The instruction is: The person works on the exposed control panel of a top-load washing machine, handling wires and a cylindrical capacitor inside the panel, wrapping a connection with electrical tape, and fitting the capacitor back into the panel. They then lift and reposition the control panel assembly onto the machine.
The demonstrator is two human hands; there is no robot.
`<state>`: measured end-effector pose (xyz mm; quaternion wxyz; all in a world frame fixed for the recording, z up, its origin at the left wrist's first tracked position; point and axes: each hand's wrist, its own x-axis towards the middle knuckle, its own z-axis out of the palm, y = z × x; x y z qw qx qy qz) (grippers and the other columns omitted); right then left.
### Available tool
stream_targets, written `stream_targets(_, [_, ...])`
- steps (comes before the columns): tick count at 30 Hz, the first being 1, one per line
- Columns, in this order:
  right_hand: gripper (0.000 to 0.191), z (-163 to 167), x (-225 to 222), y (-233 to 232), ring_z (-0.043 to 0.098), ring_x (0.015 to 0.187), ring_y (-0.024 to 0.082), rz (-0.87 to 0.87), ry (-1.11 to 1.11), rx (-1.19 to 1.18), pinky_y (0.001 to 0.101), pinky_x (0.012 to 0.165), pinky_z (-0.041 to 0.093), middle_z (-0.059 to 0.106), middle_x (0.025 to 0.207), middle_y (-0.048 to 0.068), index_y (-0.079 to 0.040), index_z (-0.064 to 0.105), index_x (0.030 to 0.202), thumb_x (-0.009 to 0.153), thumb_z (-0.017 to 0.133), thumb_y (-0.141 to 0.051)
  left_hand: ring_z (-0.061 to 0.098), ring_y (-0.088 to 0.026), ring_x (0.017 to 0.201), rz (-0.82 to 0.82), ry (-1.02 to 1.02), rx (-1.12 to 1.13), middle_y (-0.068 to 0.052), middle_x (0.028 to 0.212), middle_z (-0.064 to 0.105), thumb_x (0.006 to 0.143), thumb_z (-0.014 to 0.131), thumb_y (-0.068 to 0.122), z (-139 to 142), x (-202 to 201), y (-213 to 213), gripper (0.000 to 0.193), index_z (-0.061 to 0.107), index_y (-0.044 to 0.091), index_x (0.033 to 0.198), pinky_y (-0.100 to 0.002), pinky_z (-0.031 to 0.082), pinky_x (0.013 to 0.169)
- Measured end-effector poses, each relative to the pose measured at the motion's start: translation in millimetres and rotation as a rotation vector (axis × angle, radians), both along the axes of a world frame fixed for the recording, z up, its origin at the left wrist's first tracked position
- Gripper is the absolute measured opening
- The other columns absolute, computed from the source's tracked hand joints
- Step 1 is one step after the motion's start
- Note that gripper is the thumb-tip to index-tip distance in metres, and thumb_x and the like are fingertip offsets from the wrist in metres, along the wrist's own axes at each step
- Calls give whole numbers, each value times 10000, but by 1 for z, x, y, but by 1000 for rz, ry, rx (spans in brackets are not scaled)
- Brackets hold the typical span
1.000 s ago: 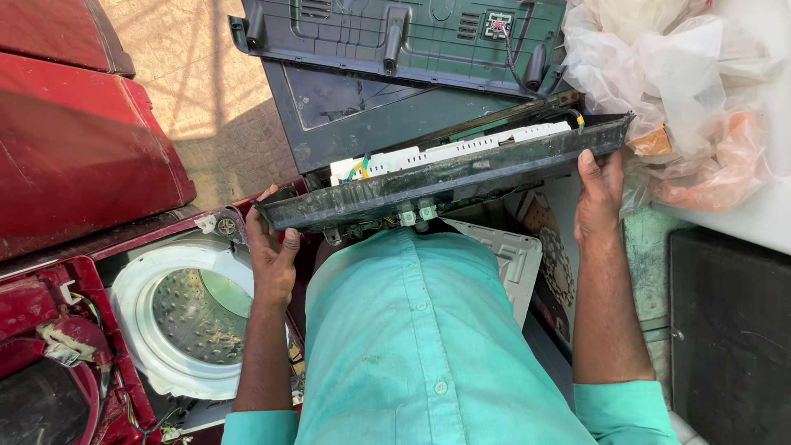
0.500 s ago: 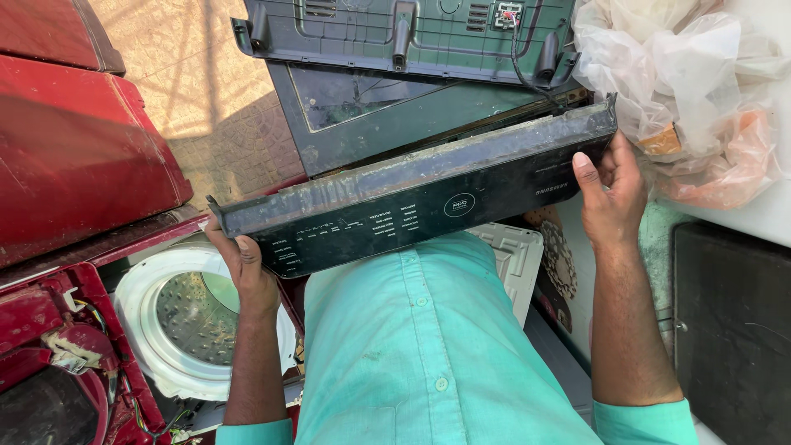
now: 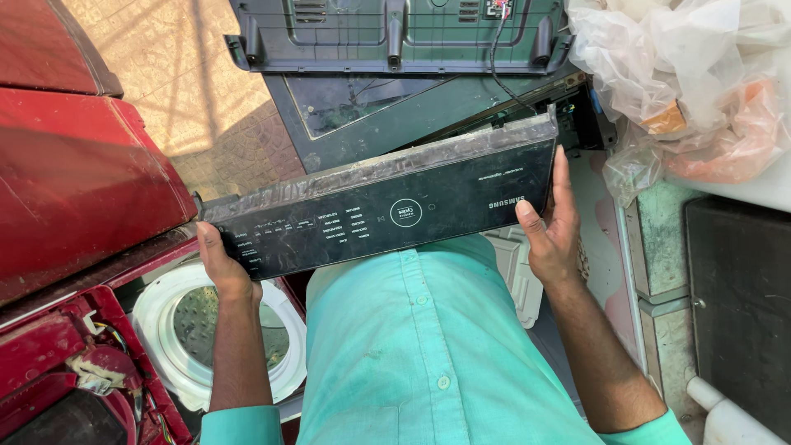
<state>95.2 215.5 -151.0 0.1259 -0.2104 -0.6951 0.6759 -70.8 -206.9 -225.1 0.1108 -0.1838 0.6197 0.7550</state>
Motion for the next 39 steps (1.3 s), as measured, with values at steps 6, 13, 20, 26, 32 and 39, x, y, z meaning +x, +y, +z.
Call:
stream_targets(6, [922, 9, 0, -29, 264, 1603, 246, -67, 114, 72, 395, 1342, 238, 167, 1779, 178, 3, 43, 1707, 1045, 637, -238, 605, -258, 1279, 15, -3, 147, -88, 1391, 614, 1012, 547, 614, -24, 11, -6, 701, 511, 68, 1451, -444, 496, 1115])
stream_targets(13, [911, 8, 8, -27, 235, 1612, 266, -93, 45, 243, 415, 1353, 243, 131, 1785, 185, 15, 50, 1697, 1036, 640, -201, 598, -276, 1283, 26, -48, 225, -104, 1398, 611, 1032, 535, 620, -45, 12, 5, 695, 510, 65, 1452, -459, 485, 1121])
stream_targets(20, [807, -20, 29, -8, 405, 1517, 256, -517, 254, -374, 442, 1316, 331, 376, 1629, 134, -29, 207, 1674, 1032, 641, -256, 611, -303, 1196, -23, 152, 316, -79, 1166, 580, 985, 613, 650, -20, 1, 39, 609, 539, 99, 1234, -527, 509, 1082])
stream_targets(26, [598, -34, 61, 29, 572, 1356, 252, -631, 209, -584, 487, 1186, 481, 582, 1441, 66, -90, 485, 1487, 1040, 616, -465, 573, -287, 1059, -111, 321, 209, -77, 1015, 482, 995, 599, 629, 3, 2, 72, 559, 492, 89, 1090, -529, 496, 1092])
stream_targets(32, [596, -38, 66, 36, 571, 1346, 236, -669, 171, -564, 467, 1176, 485, 580, 1433, 61, -91, 508, 1474, 1058, 600, -508, 580, -287, 1048, -153, 343, 129, -84, 1005, 482, 957, 627, 629, 20, 20, 76, 567, 479, 98, 1090, -529, 485, 1141])
stream_targets(39, [551, -11, 26, 29, 555, 1347, 200, -516, 79, -383, 386, 1197, 453, 563, 1445, 87, -11, 434, 1563, 1059, 597, -165, 532, -271, 1266, -176, 244, -24, -125, 1311, 493, 884, 730, 540, 29, 13, 62, 866, 360, 48, 1493, -475, 442, 1137])
